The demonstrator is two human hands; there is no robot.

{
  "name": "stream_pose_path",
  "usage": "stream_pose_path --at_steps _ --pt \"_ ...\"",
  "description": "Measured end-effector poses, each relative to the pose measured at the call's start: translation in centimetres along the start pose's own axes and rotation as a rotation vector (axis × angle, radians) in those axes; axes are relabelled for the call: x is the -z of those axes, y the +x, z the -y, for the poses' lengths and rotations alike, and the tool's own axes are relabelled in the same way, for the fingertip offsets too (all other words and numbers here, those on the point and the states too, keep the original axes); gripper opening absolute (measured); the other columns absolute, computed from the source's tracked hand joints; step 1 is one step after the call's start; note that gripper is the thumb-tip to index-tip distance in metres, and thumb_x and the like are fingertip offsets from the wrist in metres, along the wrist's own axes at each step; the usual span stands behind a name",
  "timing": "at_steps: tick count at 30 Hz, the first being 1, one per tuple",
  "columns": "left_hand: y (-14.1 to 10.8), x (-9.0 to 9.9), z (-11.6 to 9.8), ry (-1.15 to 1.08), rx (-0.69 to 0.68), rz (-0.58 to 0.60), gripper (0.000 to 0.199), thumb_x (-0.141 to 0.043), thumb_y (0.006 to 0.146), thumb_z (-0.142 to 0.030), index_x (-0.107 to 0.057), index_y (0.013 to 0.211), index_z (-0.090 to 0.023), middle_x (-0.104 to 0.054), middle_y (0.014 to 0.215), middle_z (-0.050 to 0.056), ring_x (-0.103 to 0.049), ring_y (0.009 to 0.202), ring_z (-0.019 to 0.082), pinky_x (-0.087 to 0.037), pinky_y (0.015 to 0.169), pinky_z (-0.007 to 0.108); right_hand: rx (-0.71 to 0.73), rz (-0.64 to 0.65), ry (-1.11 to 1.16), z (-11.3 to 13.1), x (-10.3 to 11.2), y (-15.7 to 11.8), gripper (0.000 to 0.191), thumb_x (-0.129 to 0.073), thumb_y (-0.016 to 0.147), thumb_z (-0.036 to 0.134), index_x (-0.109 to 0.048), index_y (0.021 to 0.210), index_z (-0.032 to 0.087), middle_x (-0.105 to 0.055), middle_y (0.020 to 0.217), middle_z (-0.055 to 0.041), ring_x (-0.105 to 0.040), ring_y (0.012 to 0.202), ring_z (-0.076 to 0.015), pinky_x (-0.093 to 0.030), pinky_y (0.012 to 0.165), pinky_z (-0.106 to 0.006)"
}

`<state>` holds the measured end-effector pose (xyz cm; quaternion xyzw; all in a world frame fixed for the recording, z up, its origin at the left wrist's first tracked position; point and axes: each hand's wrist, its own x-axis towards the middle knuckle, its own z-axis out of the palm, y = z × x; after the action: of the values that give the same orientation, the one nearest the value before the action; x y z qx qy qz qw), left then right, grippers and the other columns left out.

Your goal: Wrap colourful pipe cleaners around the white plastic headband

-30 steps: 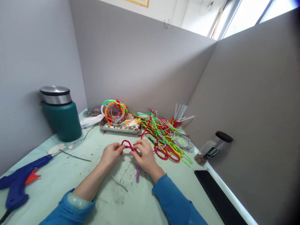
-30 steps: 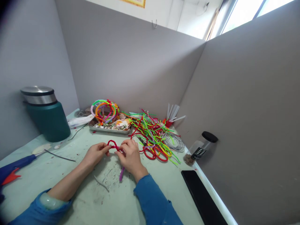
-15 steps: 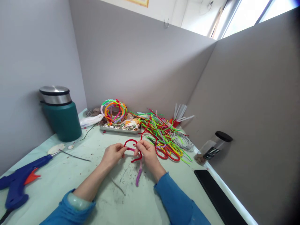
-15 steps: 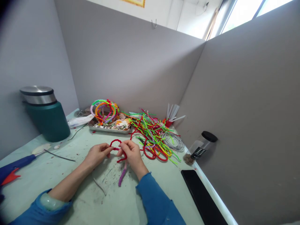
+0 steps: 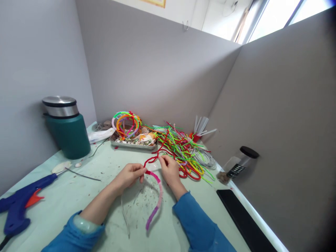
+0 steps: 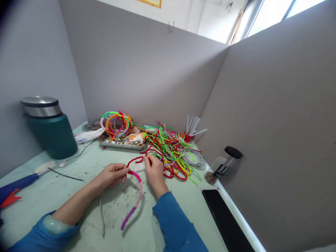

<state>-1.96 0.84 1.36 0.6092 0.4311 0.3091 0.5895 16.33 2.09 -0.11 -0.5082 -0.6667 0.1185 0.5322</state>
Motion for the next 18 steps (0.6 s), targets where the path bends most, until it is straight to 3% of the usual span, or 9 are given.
stream_pose_path --at_steps 2,4,8,12,18 --pt "0.1 0.0 0.1 -0.025 0.019 0.001 0.037 -0.053 0.071 -0.051 -0.051 0.063 -0.015 -0.046 0.046 -0.005 -0.021 0.032 0.003 -0.013 0.033 0.019 0.131 0.013 -0.124 0.4 0.2 -0.2 0.022 -0.047 0.084 0.028 -0.062 0.097 0.019 -0.06 0.094 -0.0068 -0.052 0.089 -0.0198 -0.039 0.08 -0.032" --pt "0.2 0.0 0.3 -0.039 0.04 -0.028 0.037 -0.053 0.071 -0.052 -0.051 0.064 -0.015 -0.047 0.047 -0.005 -0.021 0.031 0.003 -0.013 0.032 0.018 0.247 0.021 -0.222 0.9 0.4 -0.3 0.034 -0.051 0.081 0.026 -0.054 0.114 0.02 -0.054 0.113 -0.0092 -0.046 0.105 -0.0228 -0.034 0.091 -0.037" --pt "0.3 0.1 0.4 -0.06 0.067 -0.088 0.039 -0.052 0.07 -0.054 -0.05 0.062 -0.016 -0.046 0.046 -0.005 -0.021 0.03 0.003 -0.015 0.03 0.018 0.38 0.034 -0.336 1.9 0.7 -0.4 0.047 -0.052 0.081 0.025 -0.043 0.127 0.021 -0.043 0.128 -0.0097 -0.038 0.116 -0.0238 -0.028 0.097 -0.042" --pt "0.1 -0.1 0.1 -0.052 0.078 -0.061 0.04 -0.052 0.069 -0.055 -0.049 0.062 -0.016 -0.045 0.045 -0.005 -0.021 0.03 0.003 -0.015 0.029 0.018 0.456 0.079 -0.354 2.1 0.9 -0.4 0.038 -0.05 0.084 0.024 -0.049 0.122 0.026 -0.046 0.125 -0.0075 -0.038 0.114 -0.0234 -0.026 0.096 -0.044" --pt "0.0 -0.2 0.2 -0.02 0.043 -0.014 0.041 -0.05 0.071 -0.056 -0.047 0.061 -0.016 -0.039 0.043 -0.007 -0.022 0.031 0.003 -0.015 0.031 0.018 0.433 0.185 -0.303 1.7 0.5 -0.5 0.025 -0.049 0.086 0.024 -0.059 0.108 0.025 -0.061 0.096 -0.0055 -0.046 0.095 -0.0205 -0.028 0.089 -0.04"
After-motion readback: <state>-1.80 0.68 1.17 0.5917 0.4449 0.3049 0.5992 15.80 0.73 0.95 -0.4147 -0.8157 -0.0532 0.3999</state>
